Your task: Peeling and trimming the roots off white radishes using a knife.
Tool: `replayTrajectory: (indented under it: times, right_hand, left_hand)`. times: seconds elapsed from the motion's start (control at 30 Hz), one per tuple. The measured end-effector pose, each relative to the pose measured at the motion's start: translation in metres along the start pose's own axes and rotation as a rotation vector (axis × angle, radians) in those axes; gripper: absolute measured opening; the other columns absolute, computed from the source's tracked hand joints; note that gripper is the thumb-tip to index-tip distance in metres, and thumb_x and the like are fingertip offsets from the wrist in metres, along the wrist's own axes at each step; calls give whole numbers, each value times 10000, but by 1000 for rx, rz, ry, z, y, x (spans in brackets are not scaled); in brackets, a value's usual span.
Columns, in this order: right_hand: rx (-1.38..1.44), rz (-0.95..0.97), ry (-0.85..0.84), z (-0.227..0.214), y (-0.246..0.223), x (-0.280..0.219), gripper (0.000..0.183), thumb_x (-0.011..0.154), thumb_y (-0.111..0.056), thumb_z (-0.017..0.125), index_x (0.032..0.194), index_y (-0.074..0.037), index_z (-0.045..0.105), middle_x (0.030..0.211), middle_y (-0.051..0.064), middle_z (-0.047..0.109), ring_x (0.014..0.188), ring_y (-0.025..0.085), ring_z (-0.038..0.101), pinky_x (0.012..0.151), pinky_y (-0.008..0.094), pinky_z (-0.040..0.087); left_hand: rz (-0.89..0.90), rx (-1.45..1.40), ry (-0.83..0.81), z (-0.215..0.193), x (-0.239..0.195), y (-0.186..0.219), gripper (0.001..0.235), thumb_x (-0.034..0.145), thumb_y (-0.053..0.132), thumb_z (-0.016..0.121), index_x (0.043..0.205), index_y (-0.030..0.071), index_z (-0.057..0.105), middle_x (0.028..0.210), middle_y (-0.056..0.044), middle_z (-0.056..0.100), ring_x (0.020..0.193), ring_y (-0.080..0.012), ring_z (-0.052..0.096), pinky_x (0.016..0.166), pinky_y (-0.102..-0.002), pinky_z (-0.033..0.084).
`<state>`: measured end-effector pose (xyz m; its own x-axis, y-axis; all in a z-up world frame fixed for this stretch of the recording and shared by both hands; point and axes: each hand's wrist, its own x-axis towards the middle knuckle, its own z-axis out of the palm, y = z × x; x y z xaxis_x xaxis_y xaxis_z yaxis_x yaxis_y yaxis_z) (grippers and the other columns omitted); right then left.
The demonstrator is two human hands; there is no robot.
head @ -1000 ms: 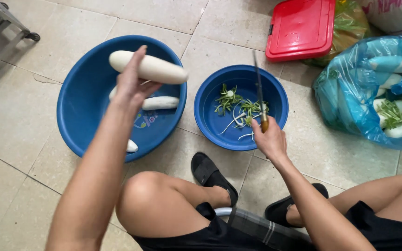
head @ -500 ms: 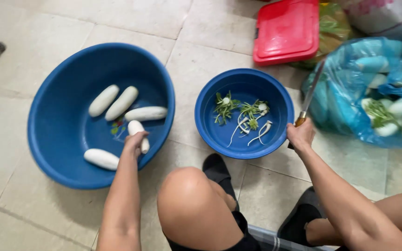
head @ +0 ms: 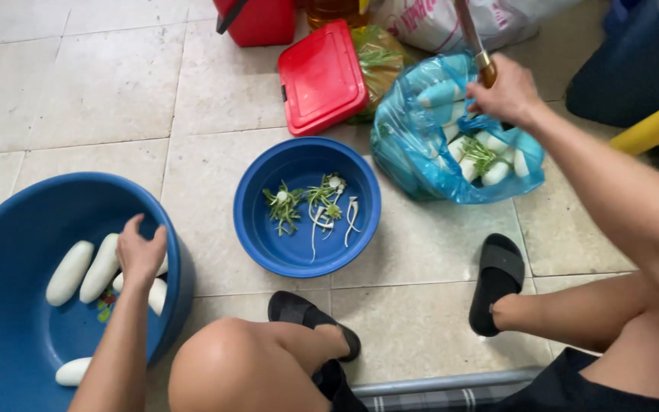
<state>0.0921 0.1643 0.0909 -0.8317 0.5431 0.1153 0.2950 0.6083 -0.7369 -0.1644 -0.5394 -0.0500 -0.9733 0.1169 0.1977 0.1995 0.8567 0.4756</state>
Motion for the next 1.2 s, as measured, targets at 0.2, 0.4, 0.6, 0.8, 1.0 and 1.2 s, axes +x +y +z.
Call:
replayTrajectory:
  times: [0.2,0.4,0.6,0.8,1.0,1.2]
  right_hand:
    - [-235,-21,-105,-64,44,7,344,832,-176,815,1036,-27,582,938,65,773,771,189,758,744,364,581]
    - [-285,-6,-168,-7,94,-14,582,707,-311,913,1140,-54,622,888,154,742,763,278,751,728,412,571]
    - [-369,-31,152,-13,139,7,466,814,-326,899,1028,-14,628,860,167,725,757,333,722,700,436,563]
    - [-495,-98,468,-98,157,-4,323,1022,-155,800,981,7,524,865,130,678,780,241,702,712,347,546]
    - [-417,-9,595,-94,182,-34,318,1022,-92,824,999,6,522,839,107,641,745,226,666,730,362,519]
    - [-263,37,579,-80,173,-42,241,995,-86,814,1032,4,594,900,101,692,808,193,679,777,345,529]
  left_hand:
    - [475,-399,-572,16,-1,310,380,903,188,672,1260,55,662,1123,-177,759,1059,-266,744,944,-376,582]
    - [1161,-215,-792,175,-43,492,402,727,61,597,1111,72,717,1063,-204,692,984,-400,681,880,-482,549]
    - [1367,23,-844,346,-56,556,162,822,131,598,863,33,720,1028,-181,714,968,-369,707,882,-464,572]
    - [1234,-242,-420,417,-18,586,548,776,60,620,1322,23,590,1209,-165,610,1161,-358,566,981,-424,505]
    - [982,25,-346,392,5,624,472,732,202,734,1163,44,623,1146,-139,600,1134,-314,582,875,-438,542]
    - [907,290,-265,465,4,620,281,885,171,756,1138,69,691,1196,-126,639,1125,-293,651,855,-384,597]
